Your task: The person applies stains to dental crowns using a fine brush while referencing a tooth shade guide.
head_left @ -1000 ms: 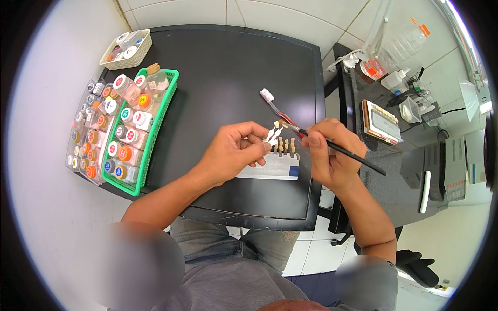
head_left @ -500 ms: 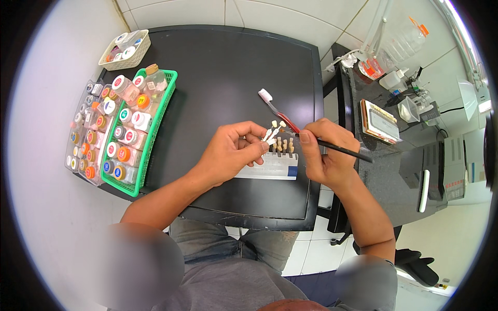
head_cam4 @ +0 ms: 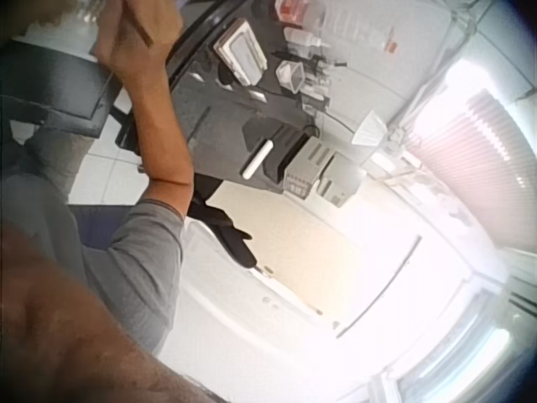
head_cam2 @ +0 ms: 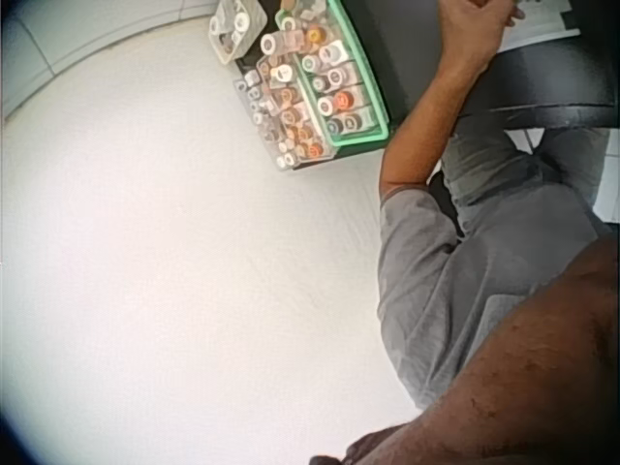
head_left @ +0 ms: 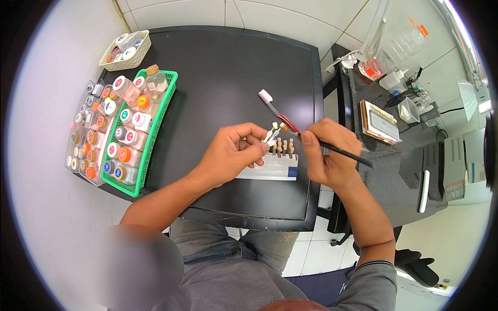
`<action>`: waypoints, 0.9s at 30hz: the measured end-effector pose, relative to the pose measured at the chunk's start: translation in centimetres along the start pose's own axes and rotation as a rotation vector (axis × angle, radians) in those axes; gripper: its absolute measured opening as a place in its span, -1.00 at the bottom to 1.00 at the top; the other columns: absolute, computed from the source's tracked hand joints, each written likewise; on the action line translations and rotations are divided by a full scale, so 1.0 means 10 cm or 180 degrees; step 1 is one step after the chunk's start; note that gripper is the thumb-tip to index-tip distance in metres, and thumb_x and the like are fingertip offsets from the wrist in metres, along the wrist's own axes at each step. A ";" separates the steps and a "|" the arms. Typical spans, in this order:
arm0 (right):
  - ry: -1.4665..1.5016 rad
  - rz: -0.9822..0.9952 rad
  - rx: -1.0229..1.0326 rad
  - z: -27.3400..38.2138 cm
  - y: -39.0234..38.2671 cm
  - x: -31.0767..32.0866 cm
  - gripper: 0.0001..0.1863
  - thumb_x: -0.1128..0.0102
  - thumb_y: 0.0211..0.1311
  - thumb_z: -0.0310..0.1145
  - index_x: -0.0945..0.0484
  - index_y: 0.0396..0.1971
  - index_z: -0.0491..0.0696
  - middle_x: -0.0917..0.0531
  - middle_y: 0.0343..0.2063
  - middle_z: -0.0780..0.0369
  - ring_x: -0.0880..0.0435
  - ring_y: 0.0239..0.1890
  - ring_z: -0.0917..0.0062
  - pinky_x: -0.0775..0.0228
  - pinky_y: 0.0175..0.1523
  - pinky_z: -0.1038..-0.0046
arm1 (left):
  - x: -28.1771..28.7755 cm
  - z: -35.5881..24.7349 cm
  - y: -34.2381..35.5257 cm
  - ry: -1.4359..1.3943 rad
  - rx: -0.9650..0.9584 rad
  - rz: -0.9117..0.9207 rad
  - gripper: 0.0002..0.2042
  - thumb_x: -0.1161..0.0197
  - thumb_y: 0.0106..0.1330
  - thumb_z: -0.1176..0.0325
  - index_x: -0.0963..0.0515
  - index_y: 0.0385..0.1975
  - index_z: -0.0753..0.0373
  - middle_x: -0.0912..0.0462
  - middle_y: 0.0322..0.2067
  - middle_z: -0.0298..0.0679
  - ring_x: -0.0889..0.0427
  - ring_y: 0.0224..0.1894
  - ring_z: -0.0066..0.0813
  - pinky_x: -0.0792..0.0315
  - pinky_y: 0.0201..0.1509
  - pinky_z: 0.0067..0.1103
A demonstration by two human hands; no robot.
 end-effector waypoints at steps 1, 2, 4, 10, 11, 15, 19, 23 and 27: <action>0.0076 -0.0065 0.0015 0.01 -0.01 0.02 -0.92 -0.40 0.26 -0.64 -0.66 -0.39 -0.17 -0.59 -0.59 0.17 -0.54 -0.63 0.35 -0.35 -0.46 0.38 | 0.00 -0.01 0.00 -0.0002 -0.0020 -0.0017 -0.83 -0.42 0.48 0.44 -0.72 -0.03 0.34 -0.75 -0.30 -0.33 -0.69 -0.36 -0.67 -0.49 -0.33 -0.66; 0.0153 -0.0130 0.0031 0.01 -0.02 0.03 -0.92 -0.40 0.26 -0.64 -0.66 -0.39 -0.17 -0.59 -0.59 0.17 -0.54 -0.63 0.35 -0.35 -0.46 0.38 | -0.01 -0.01 0.00 0.0005 -0.0015 -0.0002 -0.83 -0.42 0.47 0.44 -0.72 -0.02 0.34 -0.75 -0.30 -0.33 -0.69 -0.36 -0.67 -0.49 -0.33 -0.66; 0.0172 -0.0127 0.0036 0.00 -0.03 0.03 -0.92 -0.40 0.25 -0.64 -0.66 -0.39 -0.17 -0.59 -0.59 0.16 -0.54 -0.63 0.34 -0.35 -0.46 0.37 | 0.00 0.00 0.00 0.0024 -0.0004 0.0009 -0.82 -0.42 0.47 0.44 -0.72 -0.02 0.34 -0.75 -0.30 -0.33 -0.69 -0.36 -0.67 -0.49 -0.33 -0.65; 0.0101 -0.0098 0.0044 0.02 -0.02 0.04 -0.91 -0.40 0.24 -0.64 -0.65 -0.39 -0.17 -0.58 -0.60 0.17 -0.52 -0.63 0.34 -0.36 -0.46 0.37 | 0.00 0.00 0.01 -0.0018 -0.0025 0.0021 -0.82 -0.42 0.47 0.44 -0.72 -0.02 0.34 -0.75 -0.30 -0.33 -0.69 -0.37 -0.66 -0.49 -0.33 -0.65; 0.0147 -0.0114 0.0061 0.01 -0.03 0.03 -0.91 -0.40 0.24 -0.65 -0.65 -0.39 -0.17 -0.58 -0.60 0.17 -0.52 -0.63 0.34 -0.36 -0.46 0.37 | 0.00 0.00 0.00 -0.0009 -0.0019 0.0006 -0.82 -0.42 0.47 0.44 -0.72 -0.02 0.34 -0.75 -0.30 -0.32 -0.69 -0.37 -0.66 -0.49 -0.33 -0.65; 0.0034 0.0037 0.0047 0.01 -0.01 -0.01 -0.91 -0.39 0.23 -0.65 -0.65 -0.39 -0.17 -0.59 -0.59 0.17 -0.54 -0.62 0.35 -0.37 -0.45 0.38 | 0.01 0.00 0.01 0.0006 -0.0022 -0.0016 -0.82 -0.42 0.47 0.43 -0.72 -0.02 0.34 -0.75 -0.29 -0.32 -0.69 -0.36 -0.66 -0.49 -0.33 -0.65; 0.0332 0.0124 0.0137 0.07 -0.04 -0.07 -0.91 -0.41 0.24 -0.64 -0.66 -0.39 -0.17 -0.60 -0.58 0.16 -0.55 -0.61 0.35 -0.38 -0.44 0.38 | 0.00 0.00 0.00 -0.0024 -0.0034 0.0030 -0.82 -0.42 0.48 0.43 -0.71 -0.01 0.33 -0.76 -0.28 -0.32 -0.69 -0.36 -0.67 -0.50 -0.32 -0.66; 0.0278 0.0237 0.0005 0.03 -0.04 -0.10 -0.91 -0.42 0.25 -0.62 -0.66 -0.38 -0.17 -0.62 -0.57 0.15 -0.56 -0.61 0.33 -0.39 -0.44 0.39 | 0.01 0.00 0.00 0.0007 -0.0039 0.0017 -0.81 -0.42 0.48 0.43 -0.71 0.00 0.33 -0.76 -0.29 -0.33 -0.69 -0.36 -0.68 -0.51 -0.31 -0.66; 0.0610 -0.0188 -0.0069 0.00 -0.07 0.01 -0.93 -0.41 0.29 -0.61 -0.67 -0.37 -0.17 -0.66 -0.55 0.14 -0.60 -0.59 0.33 -0.44 -0.42 0.39 | 0.00 0.00 0.00 0.0031 -0.0029 0.0031 -0.81 -0.41 0.49 0.43 -0.71 0.00 0.33 -0.75 -0.29 -0.33 -0.69 -0.36 -0.68 -0.51 -0.31 -0.67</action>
Point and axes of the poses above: each hand's wrist, its own y-axis towards the middle knuckle, its own x-axis out of the back of the hand, z = x × y, the point moved 10 cm from there along y, towards the middle knuckle
